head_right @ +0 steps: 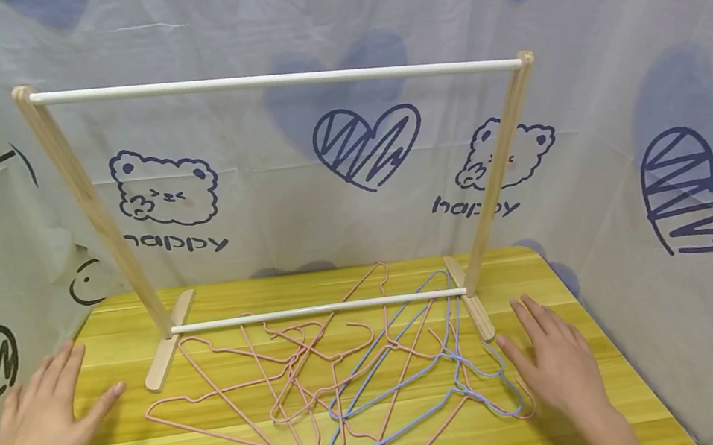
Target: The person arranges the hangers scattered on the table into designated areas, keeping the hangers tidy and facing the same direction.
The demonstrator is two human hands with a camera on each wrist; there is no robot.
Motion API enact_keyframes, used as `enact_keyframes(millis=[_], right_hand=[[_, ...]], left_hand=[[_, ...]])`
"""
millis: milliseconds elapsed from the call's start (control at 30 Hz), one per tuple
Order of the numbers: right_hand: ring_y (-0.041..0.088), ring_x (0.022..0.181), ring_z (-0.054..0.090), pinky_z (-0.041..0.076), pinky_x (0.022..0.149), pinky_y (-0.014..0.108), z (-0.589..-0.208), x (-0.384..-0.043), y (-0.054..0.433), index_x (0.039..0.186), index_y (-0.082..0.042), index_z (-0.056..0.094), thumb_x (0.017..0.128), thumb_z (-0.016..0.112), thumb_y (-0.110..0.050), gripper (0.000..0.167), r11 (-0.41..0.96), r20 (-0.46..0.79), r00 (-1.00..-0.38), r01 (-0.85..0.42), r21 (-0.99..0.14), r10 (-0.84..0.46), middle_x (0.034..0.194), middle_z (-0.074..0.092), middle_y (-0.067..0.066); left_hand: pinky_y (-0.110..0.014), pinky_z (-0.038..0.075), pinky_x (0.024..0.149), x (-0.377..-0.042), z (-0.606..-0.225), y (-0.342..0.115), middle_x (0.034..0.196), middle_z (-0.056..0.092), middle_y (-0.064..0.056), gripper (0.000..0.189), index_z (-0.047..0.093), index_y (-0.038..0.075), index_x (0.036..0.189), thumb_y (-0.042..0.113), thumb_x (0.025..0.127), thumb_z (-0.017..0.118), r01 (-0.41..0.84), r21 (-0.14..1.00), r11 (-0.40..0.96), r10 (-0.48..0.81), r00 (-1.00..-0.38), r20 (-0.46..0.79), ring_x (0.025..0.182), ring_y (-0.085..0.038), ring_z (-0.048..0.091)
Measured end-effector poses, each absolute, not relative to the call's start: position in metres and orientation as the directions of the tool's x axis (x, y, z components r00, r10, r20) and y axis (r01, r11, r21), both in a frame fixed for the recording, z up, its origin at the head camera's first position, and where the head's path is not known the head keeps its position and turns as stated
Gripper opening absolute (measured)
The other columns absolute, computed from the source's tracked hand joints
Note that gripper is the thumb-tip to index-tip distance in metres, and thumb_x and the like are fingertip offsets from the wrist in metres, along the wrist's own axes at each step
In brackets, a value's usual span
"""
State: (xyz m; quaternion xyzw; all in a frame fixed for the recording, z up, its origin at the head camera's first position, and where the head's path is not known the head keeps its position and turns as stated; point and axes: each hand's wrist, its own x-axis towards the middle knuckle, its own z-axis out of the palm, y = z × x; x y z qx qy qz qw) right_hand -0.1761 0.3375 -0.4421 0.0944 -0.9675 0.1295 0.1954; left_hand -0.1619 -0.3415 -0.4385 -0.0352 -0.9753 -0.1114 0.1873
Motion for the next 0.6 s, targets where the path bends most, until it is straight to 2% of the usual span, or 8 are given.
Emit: enact_keyframes(millis=[267,433,600], right_hand=[[0.053,0.131,0.049,0.038,0.100,0.071,-0.438,-0.181,0.322,0.152,-0.005,0.048,0.102,0.064,-0.036,0.061,0.918,0.535,-0.838,-0.289,-0.271,-0.106,0.151,0.050,0.024],[0.050,0.128,0.052,0.041,0.099,0.067,-0.433,-0.186,0.309,0.147,-0.003,0.052,0.099,0.068,-0.031,0.057,0.900,0.596,-0.795,-0.334,-0.280,-0.109,0.146,0.055,0.022],[0.047,0.127,0.055,0.044,0.099,0.064,-0.430,-0.190,0.296,0.143,-0.002,0.056,0.097,0.069,-0.028,0.054,0.891,0.626,-0.770,-0.366,-0.267,-0.128,0.142,0.058,0.021]], left_hand=[[-0.074,0.010,0.115,-0.173,-0.423,-0.333,0.169,0.018,-0.024,0.089,0.017,0.002,0.164,0.054,0.102,0.054,0.096,0.272,0.957,-0.028,-0.908,0.419,0.144,-0.056,0.029],[-0.073,0.021,0.110,-0.185,-0.413,-0.329,0.159,0.032,-0.032,0.085,0.023,-0.002,0.161,0.051,0.103,0.054,0.087,0.294,0.952,-0.062,-0.885,0.462,0.134,-0.060,0.037],[-0.072,0.026,0.108,-0.198,-0.402,-0.325,0.156,0.036,-0.032,0.081,0.027,-0.002,0.160,0.048,0.103,0.054,0.100,0.310,0.945,-0.073,-0.863,0.499,0.135,-0.059,0.039]])
